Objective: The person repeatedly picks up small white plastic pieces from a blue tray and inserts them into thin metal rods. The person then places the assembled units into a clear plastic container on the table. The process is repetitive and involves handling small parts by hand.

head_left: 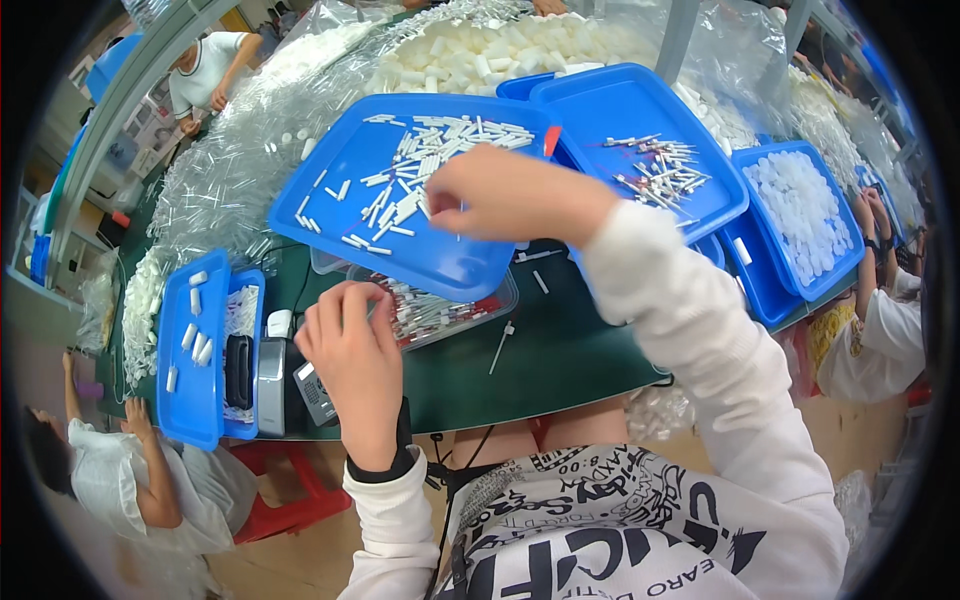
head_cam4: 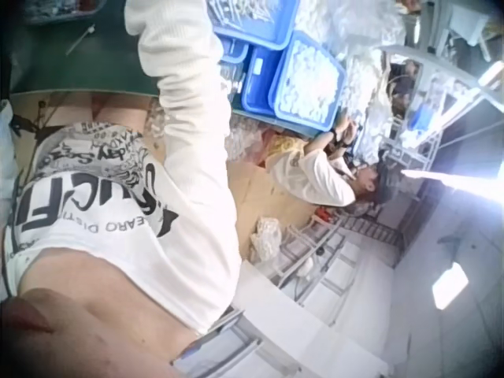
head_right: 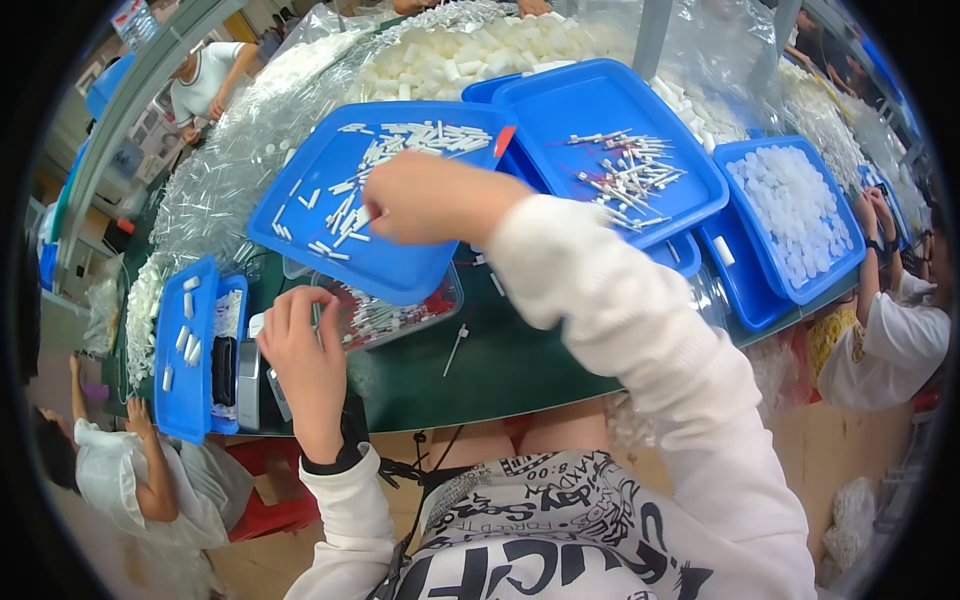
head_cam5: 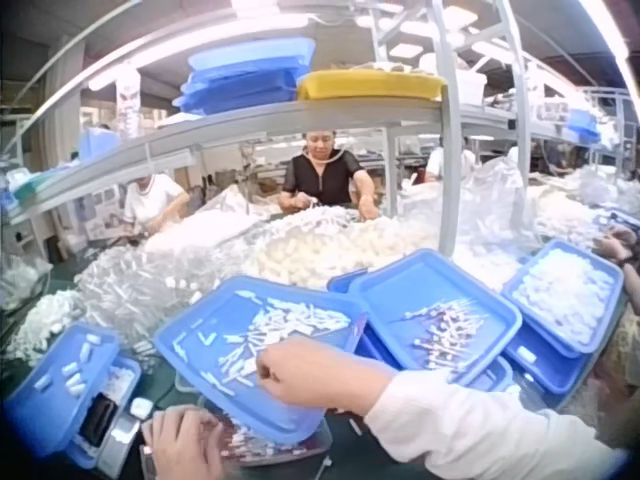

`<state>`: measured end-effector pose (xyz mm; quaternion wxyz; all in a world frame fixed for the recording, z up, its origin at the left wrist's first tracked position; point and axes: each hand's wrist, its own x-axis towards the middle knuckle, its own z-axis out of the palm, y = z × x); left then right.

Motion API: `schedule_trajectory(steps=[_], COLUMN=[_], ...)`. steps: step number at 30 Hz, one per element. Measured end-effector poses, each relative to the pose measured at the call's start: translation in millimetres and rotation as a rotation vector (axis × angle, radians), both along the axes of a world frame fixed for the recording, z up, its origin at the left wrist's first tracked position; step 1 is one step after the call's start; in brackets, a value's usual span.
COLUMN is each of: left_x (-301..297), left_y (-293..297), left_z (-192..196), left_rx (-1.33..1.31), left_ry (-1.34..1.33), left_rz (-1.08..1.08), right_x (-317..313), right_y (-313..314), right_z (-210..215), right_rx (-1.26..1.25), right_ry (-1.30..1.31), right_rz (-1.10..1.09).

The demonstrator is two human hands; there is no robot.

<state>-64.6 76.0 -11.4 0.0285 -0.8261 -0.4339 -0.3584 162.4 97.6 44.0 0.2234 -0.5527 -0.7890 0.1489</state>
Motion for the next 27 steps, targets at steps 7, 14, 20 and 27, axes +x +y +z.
schedule_trajectory(steps=[7, 14, 20, 27], left_x=[-2, 0, 29, 53], left_y=[-17, -34, -52, -69], left_z=[9, 13, 13, 24], left_rx=[-0.409, -0.717, -0.651, -0.649], left_ry=[-0.612, -0.605, -0.619, -0.46], left_rz=[-0.056, -0.385, -0.554, -0.56], right_x=[-60, -25, -4, -6], right_y=[47, -3, -110, -176], right_z=[-25, -6, 3, -33], right_rx=[-0.06, 0.143, -0.005, 0.005], right_ry=[-0.408, -0.064, 0.837, 1.155], right_rz=[-0.071, -0.097, -0.168, -0.329])
